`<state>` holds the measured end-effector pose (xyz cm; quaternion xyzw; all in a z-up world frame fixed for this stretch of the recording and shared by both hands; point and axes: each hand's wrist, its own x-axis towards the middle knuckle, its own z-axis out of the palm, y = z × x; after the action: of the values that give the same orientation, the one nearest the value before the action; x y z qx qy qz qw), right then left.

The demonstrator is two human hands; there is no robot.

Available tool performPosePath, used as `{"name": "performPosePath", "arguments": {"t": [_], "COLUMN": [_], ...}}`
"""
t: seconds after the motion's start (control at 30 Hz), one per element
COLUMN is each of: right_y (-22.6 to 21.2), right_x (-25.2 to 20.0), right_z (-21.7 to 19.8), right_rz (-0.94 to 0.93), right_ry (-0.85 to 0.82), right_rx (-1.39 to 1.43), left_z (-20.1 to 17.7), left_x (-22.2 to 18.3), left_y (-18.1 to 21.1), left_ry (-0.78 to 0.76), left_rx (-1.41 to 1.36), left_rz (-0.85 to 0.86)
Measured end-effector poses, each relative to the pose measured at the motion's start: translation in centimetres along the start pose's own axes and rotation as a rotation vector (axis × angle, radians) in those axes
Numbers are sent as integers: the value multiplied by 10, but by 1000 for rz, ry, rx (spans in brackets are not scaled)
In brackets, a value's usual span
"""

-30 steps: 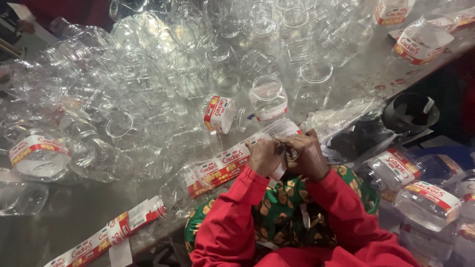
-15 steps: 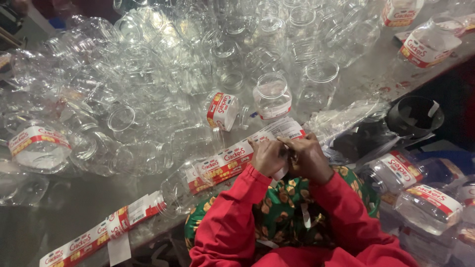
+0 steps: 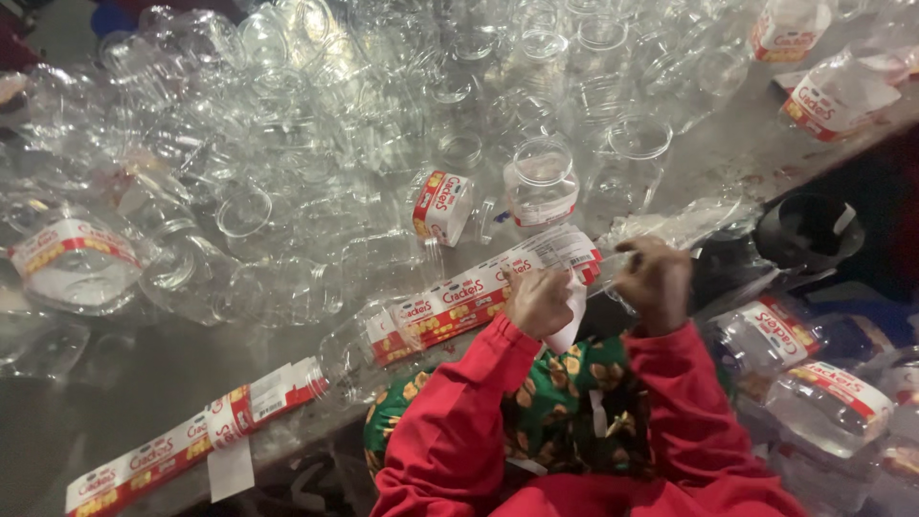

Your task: The person applies adhesive labels to clear plastic jars by hand, smoothing the labels onto the sides of each jar one at a time.

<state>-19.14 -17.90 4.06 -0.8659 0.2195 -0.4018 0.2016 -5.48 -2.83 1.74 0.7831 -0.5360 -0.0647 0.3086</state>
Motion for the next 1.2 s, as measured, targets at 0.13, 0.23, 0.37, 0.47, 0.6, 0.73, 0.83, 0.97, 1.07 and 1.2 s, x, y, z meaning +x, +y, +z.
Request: {"name": "performPosePath", "arguments": {"t": [0.13, 0.23, 0.37, 0.47, 0.6, 0.73, 0.83, 0.97, 1.07, 1.2], "right_y": [-6, -37, -49, -47, -50, -46, -41, -43, -42, -36], "right_x": [2, -14, -13, -13, -15, -11, -9, -9, -10, -12], "right_z": [-7, 3, 11, 10, 8, 8, 1, -3, -1, 5], "right_rz": [-47, -186, -262, -289, -202, -121, -158, -48, -53, -36], "right_ry": [-14, -74, -95, -116, -155, -129, -14, -54, -45, -22], "right_rx": [234, 225, 13, -15, -72, -78, 20, 64, -6, -24], "left_z": [-8, -14, -23, -15, -3, -8, -5, 8, 15, 14], "left_x": [6, 9, 8, 9, 9, 8, 9, 11, 10, 11], "left_y": [12, 21, 22, 17, 9, 13, 19, 16, 13, 15], "left_ry": [25, -9, -130, -186, -213, -162, -74, 14, 59, 82], "left_rx": [50, -49, 87, 131, 134, 78, -2, -46, -61, -56], "left_rz": [-80, -153, -225, -186, -108, -68, -40, 1, 3, -35]}}
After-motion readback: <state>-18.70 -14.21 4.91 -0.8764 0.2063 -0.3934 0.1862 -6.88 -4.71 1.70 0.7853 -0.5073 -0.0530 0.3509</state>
